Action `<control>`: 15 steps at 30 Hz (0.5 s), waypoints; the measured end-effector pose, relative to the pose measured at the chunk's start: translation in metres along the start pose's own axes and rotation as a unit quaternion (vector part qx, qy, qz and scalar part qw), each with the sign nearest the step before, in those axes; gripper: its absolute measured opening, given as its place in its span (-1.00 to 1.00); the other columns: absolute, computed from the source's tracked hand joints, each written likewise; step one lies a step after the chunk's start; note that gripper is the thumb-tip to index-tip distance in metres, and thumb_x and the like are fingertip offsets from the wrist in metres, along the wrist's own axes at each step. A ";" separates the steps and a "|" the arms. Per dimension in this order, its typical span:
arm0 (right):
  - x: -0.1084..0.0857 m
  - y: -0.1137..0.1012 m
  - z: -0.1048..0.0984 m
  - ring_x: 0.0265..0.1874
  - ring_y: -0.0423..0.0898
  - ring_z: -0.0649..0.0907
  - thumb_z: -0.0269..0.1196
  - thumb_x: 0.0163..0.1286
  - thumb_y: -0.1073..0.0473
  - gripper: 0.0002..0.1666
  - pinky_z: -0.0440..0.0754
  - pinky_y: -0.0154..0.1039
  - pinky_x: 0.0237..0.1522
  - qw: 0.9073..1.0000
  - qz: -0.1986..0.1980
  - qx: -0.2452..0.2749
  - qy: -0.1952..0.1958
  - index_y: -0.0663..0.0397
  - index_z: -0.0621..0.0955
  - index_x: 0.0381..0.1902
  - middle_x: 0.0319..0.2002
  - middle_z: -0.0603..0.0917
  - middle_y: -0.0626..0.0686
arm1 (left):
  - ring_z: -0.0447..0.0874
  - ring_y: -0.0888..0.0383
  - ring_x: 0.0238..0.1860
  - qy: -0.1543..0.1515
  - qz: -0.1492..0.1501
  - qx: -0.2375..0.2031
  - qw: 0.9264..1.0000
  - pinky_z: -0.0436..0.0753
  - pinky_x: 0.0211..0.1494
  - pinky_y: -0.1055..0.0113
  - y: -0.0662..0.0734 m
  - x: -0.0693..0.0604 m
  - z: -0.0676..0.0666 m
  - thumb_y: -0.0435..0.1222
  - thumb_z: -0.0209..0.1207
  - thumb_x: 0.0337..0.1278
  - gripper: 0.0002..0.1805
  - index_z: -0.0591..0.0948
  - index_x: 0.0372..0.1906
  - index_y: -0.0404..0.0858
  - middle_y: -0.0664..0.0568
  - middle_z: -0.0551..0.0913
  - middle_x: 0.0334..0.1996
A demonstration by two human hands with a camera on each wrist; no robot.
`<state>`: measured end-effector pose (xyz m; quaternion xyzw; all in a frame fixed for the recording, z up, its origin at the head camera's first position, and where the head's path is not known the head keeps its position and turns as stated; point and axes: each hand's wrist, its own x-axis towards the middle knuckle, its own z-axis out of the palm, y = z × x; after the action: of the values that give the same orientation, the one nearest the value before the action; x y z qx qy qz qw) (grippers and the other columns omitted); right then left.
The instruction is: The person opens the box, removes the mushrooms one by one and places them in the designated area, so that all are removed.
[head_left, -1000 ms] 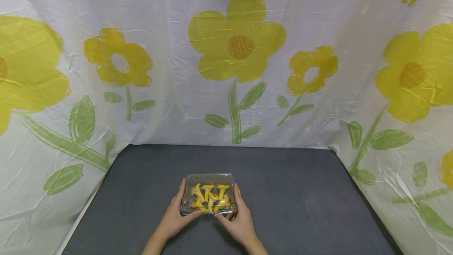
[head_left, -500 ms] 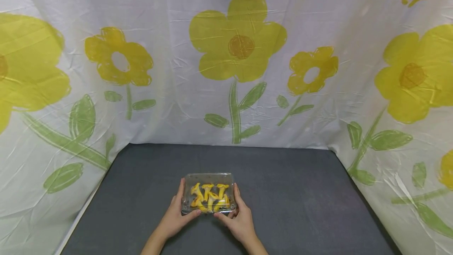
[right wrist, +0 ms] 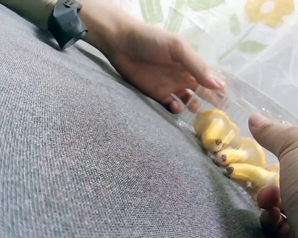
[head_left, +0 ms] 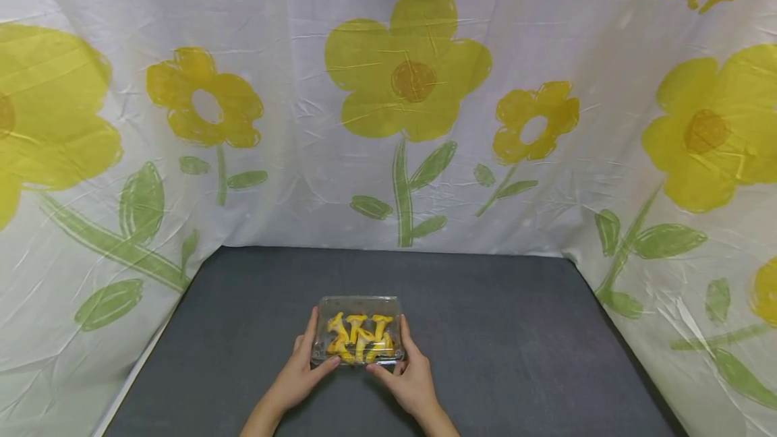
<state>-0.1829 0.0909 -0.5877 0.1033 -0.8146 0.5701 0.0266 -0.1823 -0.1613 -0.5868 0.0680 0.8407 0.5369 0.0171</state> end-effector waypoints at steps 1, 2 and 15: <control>0.000 0.000 0.000 -0.86 -0.46 0.31 0.63 0.20 -0.01 0.38 0.37 -0.47 -0.74 1.000 -0.002 0.000 0.001 0.23 0.05 0.72 -0.63 0.55 -0.19 | 0.22 -0.21 0.39 0.000 0.003 -0.006 1.000 0.31 0.39 -0.38 0.000 0.000 0.000 -0.10 0.39 0.38 0.18 -0.20 0.76 -0.17 -0.40 0.20 0.49; 0.000 0.000 0.000 -0.86 -0.46 0.31 0.63 0.20 0.00 0.38 0.37 -0.46 -0.75 1.000 -0.003 0.000 0.002 0.24 0.05 0.72 -0.63 0.55 -0.19 | 0.21 -0.21 0.39 0.000 0.006 -0.011 1.000 0.29 0.40 -0.38 0.000 0.000 0.000 -0.12 0.38 0.39 0.17 -0.20 0.76 -0.19 -0.40 0.19 0.50; 0.000 -0.002 -0.002 -0.87 -0.43 0.22 0.62 0.21 -0.08 0.42 0.28 -0.50 -0.73 1.000 0.024 -0.009 -0.014 0.12 0.00 0.74 -0.67 0.45 -0.19 | -0.04 -0.26 0.49 -0.035 0.034 -0.062 0.997 0.08 0.43 -0.51 0.000 0.000 -0.001 -0.25 0.18 0.56 0.01 -0.26 0.75 -0.20 -0.34 -0.16 0.68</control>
<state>-0.1826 0.0917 -0.5853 0.0915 -0.8224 0.5615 0.0023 -0.1819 -0.1620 -0.5869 0.1142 0.8022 0.5852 0.0322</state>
